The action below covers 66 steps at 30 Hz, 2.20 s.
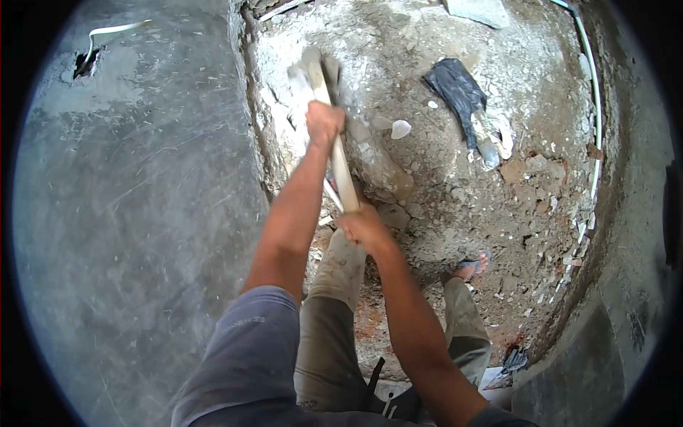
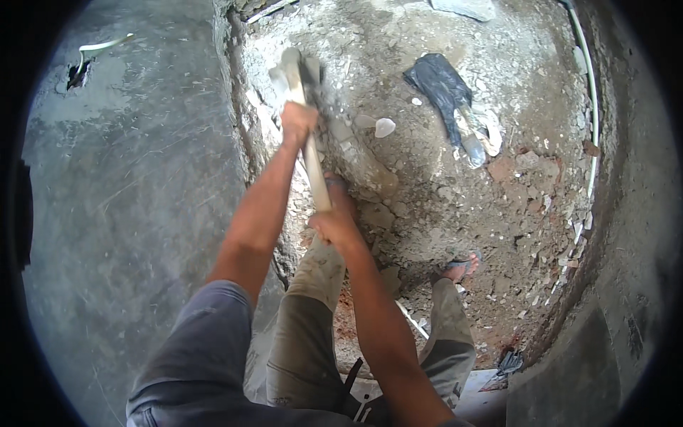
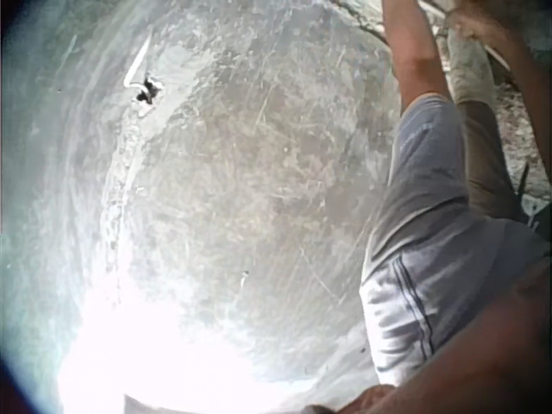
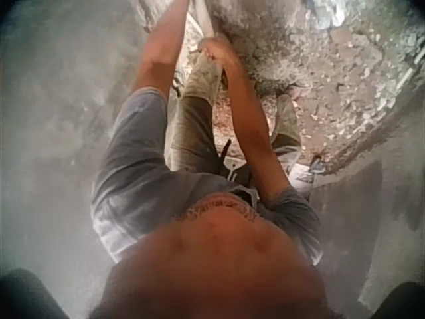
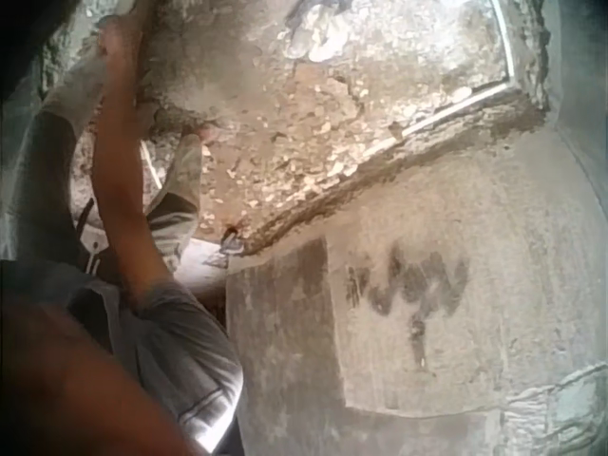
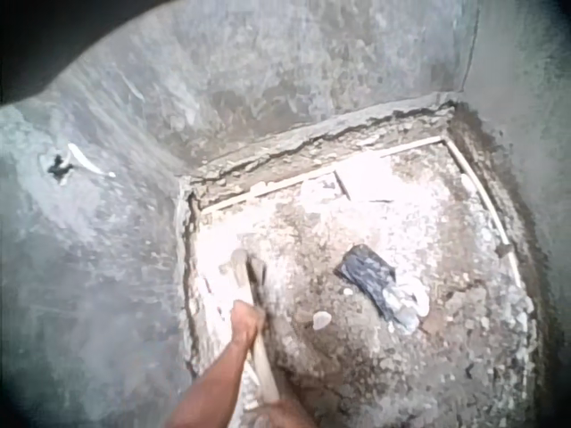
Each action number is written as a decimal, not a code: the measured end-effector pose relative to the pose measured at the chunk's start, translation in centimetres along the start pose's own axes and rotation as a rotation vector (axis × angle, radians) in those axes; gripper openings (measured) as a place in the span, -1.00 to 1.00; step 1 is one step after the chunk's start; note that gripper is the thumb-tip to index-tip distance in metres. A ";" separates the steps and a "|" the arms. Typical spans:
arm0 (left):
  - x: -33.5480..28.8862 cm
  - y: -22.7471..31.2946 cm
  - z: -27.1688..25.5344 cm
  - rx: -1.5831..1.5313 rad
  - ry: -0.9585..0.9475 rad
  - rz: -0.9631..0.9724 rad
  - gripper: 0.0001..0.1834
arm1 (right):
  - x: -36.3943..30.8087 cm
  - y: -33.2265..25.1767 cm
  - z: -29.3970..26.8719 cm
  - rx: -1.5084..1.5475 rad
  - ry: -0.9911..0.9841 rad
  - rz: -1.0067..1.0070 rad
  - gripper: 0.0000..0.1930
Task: The person breaks up concrete and debris on a floor using a pickaxe, then collects the pieces into an orange bucket by hand and with the tool.
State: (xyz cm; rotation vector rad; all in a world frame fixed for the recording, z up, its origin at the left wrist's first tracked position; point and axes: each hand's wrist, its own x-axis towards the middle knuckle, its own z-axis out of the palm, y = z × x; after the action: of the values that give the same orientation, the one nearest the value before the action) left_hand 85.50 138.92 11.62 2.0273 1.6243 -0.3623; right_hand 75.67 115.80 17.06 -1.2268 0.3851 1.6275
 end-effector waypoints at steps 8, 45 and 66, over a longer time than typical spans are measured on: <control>-10.6 -1.7 9.0 -0.181 -0.018 -0.009 -0.45 | -6.2 6.6 -9.2 0.064 -0.039 0.074 -0.85; 29.1 -0.2 -8.4 0.178 0.223 0.326 -0.62 | 24.8 -13.5 13.1 -0.248 0.064 -0.265 -0.59; -17.9 -7.6 14.9 -0.175 -0.047 -0.113 -0.54 | -12.5 14.1 -10.9 -0.498 0.243 0.105 -0.65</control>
State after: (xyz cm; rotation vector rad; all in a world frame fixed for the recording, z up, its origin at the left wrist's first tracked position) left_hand 75.32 117.22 6.58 1.7903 1.6843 -0.2952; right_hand 68.95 95.14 18.74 -1.8148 0.1982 1.7263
